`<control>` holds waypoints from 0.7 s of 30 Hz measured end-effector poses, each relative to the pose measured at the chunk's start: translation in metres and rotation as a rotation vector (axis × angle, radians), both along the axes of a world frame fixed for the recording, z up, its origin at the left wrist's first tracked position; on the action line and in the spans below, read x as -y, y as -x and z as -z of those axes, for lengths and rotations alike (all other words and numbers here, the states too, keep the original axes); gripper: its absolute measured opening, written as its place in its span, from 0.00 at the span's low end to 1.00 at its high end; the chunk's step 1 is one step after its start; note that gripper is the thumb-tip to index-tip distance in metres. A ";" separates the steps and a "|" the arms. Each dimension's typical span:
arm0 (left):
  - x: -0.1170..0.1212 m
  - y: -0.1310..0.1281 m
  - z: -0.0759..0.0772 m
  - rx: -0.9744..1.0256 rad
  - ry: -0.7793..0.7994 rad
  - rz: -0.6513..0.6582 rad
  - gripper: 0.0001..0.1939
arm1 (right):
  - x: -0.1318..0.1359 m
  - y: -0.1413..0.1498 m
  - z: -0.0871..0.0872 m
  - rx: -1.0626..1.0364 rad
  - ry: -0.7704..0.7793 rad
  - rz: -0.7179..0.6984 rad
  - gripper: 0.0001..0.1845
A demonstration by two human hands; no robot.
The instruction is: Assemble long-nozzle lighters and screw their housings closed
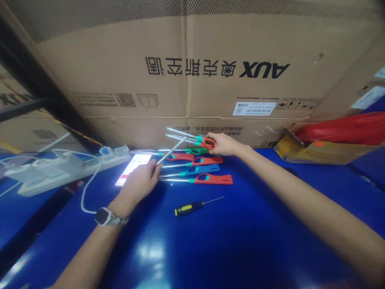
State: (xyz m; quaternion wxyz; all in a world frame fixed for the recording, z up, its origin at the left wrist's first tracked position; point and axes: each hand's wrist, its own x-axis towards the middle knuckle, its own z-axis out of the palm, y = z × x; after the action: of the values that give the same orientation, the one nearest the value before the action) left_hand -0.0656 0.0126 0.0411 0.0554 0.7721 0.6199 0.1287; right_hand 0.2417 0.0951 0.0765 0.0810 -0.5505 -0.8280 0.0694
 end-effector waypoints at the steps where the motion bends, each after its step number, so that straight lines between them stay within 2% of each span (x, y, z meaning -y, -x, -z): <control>1: 0.000 0.000 0.000 -0.001 -0.010 -0.004 0.16 | 0.002 0.001 0.002 0.023 -0.002 0.002 0.27; 7: 0.003 -0.003 -0.002 0.037 -0.054 -0.035 0.16 | 0.022 0.015 0.012 0.007 0.019 -0.121 0.28; 13: 0.004 -0.006 0.001 0.027 -0.055 -0.034 0.16 | 0.033 0.031 0.031 0.032 -0.047 -0.203 0.39; 17: 0.003 -0.007 0.001 -0.038 -0.026 -0.043 0.16 | 0.025 0.039 0.027 -0.055 -0.031 -0.167 0.27; 20: 0.003 -0.009 -0.001 -0.070 -0.001 -0.035 0.15 | 0.006 0.049 0.017 -0.085 -0.040 -0.093 0.19; 21: 0.004 -0.009 -0.001 -0.075 0.003 -0.031 0.15 | -0.002 0.053 0.014 -0.048 0.000 -0.068 0.16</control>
State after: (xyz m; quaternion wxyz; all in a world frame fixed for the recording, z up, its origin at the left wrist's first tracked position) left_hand -0.0561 0.0091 0.0424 0.0315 0.7665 0.6337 0.0996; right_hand 0.1889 0.0974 0.0628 0.0983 -0.5203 -0.8440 0.0852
